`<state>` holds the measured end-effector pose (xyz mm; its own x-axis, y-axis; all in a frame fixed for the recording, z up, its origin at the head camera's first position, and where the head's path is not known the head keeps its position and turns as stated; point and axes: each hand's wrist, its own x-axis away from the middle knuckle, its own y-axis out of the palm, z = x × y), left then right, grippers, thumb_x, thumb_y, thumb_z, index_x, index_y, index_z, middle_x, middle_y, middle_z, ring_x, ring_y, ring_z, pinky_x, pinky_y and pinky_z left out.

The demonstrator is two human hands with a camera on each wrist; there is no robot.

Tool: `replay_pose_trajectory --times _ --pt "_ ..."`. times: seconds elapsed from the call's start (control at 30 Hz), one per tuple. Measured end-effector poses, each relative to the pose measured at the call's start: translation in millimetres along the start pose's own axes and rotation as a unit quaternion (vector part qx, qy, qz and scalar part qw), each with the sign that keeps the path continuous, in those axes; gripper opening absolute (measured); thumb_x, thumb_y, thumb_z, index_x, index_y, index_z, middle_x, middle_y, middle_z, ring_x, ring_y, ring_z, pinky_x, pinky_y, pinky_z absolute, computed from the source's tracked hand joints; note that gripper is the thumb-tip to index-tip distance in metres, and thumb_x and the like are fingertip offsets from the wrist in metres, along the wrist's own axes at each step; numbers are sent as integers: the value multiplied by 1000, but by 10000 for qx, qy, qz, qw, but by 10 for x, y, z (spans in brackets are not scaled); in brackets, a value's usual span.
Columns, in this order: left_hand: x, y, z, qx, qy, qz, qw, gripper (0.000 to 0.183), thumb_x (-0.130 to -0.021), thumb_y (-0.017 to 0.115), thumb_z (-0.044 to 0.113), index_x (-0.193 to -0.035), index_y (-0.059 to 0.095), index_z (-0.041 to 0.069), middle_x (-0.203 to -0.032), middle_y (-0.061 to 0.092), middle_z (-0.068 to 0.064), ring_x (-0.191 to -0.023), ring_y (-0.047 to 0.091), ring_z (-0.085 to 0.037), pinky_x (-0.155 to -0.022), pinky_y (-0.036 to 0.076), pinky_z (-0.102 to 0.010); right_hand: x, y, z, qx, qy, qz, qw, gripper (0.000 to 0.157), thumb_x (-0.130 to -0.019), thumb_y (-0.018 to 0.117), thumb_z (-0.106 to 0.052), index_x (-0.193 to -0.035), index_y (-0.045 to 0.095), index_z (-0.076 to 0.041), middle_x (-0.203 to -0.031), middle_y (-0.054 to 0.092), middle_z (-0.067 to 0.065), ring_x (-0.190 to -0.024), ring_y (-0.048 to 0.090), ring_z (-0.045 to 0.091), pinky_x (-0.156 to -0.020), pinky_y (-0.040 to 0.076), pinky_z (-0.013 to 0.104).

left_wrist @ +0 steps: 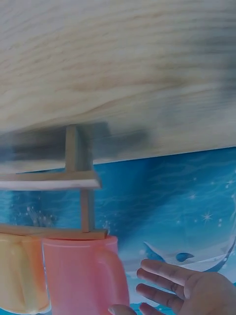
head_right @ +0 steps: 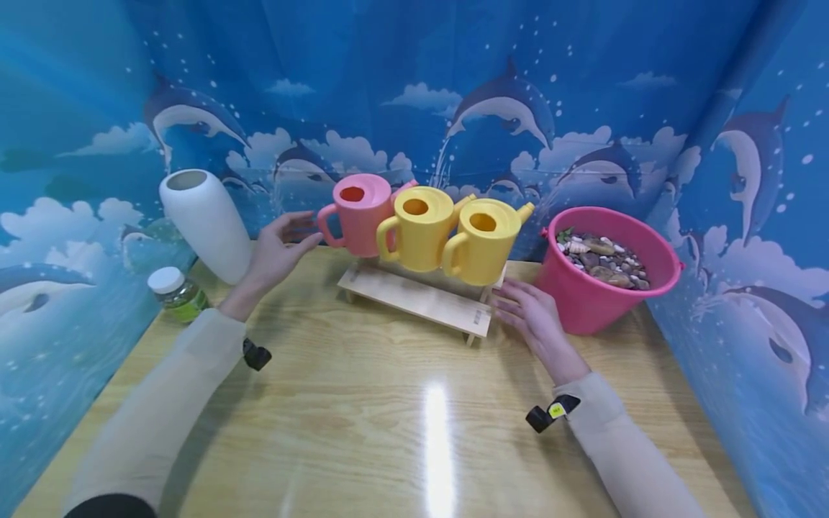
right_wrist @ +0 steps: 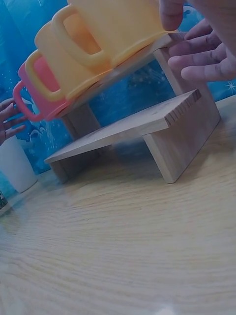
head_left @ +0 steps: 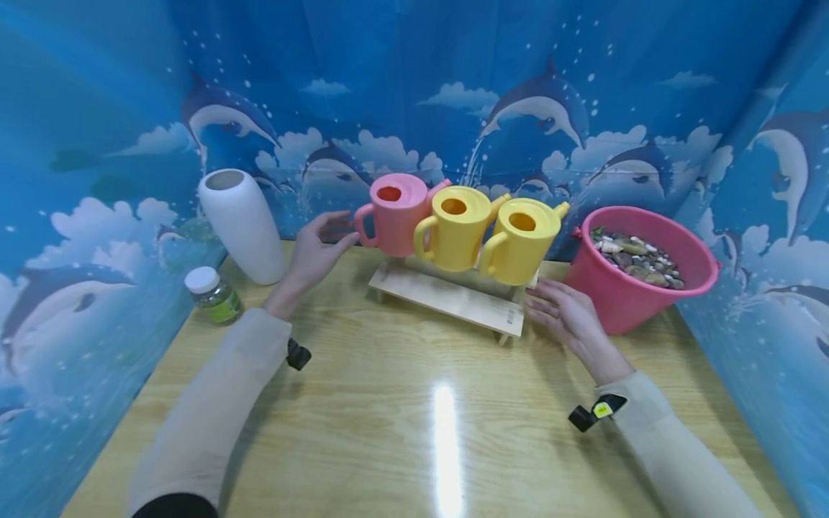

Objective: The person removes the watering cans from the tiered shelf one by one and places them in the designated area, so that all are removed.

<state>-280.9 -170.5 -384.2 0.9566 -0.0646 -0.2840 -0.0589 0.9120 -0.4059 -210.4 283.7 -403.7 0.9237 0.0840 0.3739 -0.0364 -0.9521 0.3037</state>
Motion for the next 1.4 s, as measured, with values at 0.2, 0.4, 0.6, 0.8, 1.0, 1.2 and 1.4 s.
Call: replay_pose_trajectory --times 0.2,0.4,0.6,0.8,1.0,1.2,1.4 --pt "-90 89 60 -60 59 96 9999 43 -101 73 24 -140 64 9 -138 69 -15 -128 65 -31 -114 53 -52 -52 34 -22 139 1 104 9998 56 -108 61 -18 -157 36 -6 -104 78 -6 -99 74 12 -94 63 27" --pt "-94 82 82 -12 -9 21 10000 36 -102 71 19 -135 64 5 -133 69 -17 -124 66 -32 -112 54 -51 -78 31 -28 235 21 129 9996 38 -108 61 -17 -143 48 -10 -102 78 -6 -96 74 12 -92 63 26" --pt "63 -24 127 40 -203 12 9998 33 -103 69 17 -133 62 6 -133 68 -16 -124 66 -29 -111 56 -48 -63 32 -37 232 101 137 9996 46 -107 62 -19 -149 44 -9 -103 78 -6 -94 74 10 -92 63 26" --pt "299 -173 109 67 -359 505 9981 33 -103 70 17 -132 60 5 -132 67 -16 -124 64 -25 -114 54 -46 -47 28 -45 314 118 168 9993 45 -107 62 -19 -149 45 -10 -105 77 -6 -92 74 9 -94 63 26" --pt "495 -225 -15 120 -388 1142 9926 32 -102 70 15 -129 60 2 -127 66 -14 -114 65 -14 -115 53 -42 -48 -3 -58 369 100 244 9990 33 -107 62 -20 -138 52 -14 -105 76 -6 -98 74 11 -93 63 26" --pt "540 -176 -232 212 -621 1472 9869 35 -101 72 14 -130 61 -3 -128 67 -18 -108 62 -11 -114 52 -42 -44 -23 -80 617 111 227 9978 54 -107 63 -23 -155 42 -9 -104 77 -8 -98 74 10 -93 63 25" --pt "528 -46 -437 445 -938 1641 9810 35 -100 71 7 -130 60 -6 -131 66 -25 -114 63 -24 -108 53 -35 -56 -24 -95 933 167 107 9954 67 -107 63 -25 -163 32 -6 -107 77 -8 -97 74 7 -94 63 24"
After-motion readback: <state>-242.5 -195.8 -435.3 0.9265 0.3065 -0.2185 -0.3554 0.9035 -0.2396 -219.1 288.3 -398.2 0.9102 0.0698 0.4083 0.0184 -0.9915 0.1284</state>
